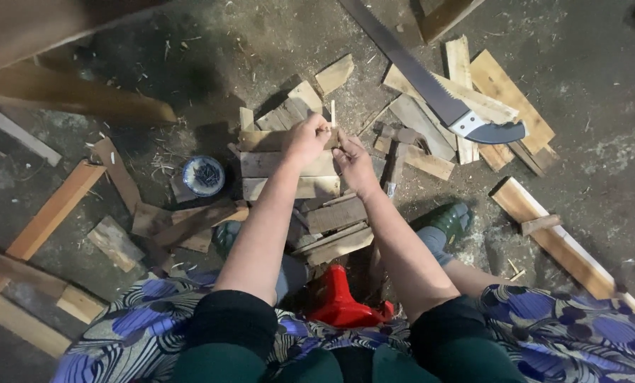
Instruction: Assembling a wooden frame or crate by fitting slats together and using a wooden pole as a mallet to secure the joints.
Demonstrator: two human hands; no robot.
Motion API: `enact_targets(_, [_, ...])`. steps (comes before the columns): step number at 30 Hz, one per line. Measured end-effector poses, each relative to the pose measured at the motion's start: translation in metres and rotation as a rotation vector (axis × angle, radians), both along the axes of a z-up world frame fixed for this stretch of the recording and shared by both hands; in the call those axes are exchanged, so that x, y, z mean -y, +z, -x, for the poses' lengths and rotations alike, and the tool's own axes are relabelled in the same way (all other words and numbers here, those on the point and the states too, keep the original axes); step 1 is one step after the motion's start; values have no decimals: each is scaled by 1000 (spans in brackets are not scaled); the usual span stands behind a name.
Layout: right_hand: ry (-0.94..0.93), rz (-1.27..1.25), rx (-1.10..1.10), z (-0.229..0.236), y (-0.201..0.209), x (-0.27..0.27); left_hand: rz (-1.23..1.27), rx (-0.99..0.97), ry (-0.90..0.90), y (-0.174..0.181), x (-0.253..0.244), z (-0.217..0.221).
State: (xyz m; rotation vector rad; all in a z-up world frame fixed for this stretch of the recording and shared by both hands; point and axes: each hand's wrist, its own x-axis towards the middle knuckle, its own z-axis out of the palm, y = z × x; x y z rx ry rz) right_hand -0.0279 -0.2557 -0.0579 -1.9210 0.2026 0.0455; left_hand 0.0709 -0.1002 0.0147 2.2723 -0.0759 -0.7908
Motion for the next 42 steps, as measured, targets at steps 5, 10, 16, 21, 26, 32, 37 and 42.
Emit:
enact_targets(5, [4, -4, -5, 0, 2, 1, -9, 7, -13, 3, -2, 1])
enact_targets(10, [-8, 31, -20, 2, 35, -6, -14, 16, -16, 39, 1, 8])
enact_targets(16, [-26, 6, -56, 6, 27, -7, -32, 38, -27, 31, 3, 11])
enact_targets(21, [-8, 73, -108, 6, 11, -3, -76, 56, -46, 33, 4, 12])
enact_targets(26, [-25, 46, -124, 6, 10, -5, -41, 157, -79, 20, 3, 17])
enact_targets(32, [-56, 4, -144, -1, 49, -6, -120, 194, -113, 3, 5, 19])
enact_targets(37, [-158, 18, -228, -34, 55, 7, -88, 120, -12, 4, 6, 22])
enact_targets(42, [3, 322, -450, -88, -2, 8, -126, 106, -86, 4, 3, 17])
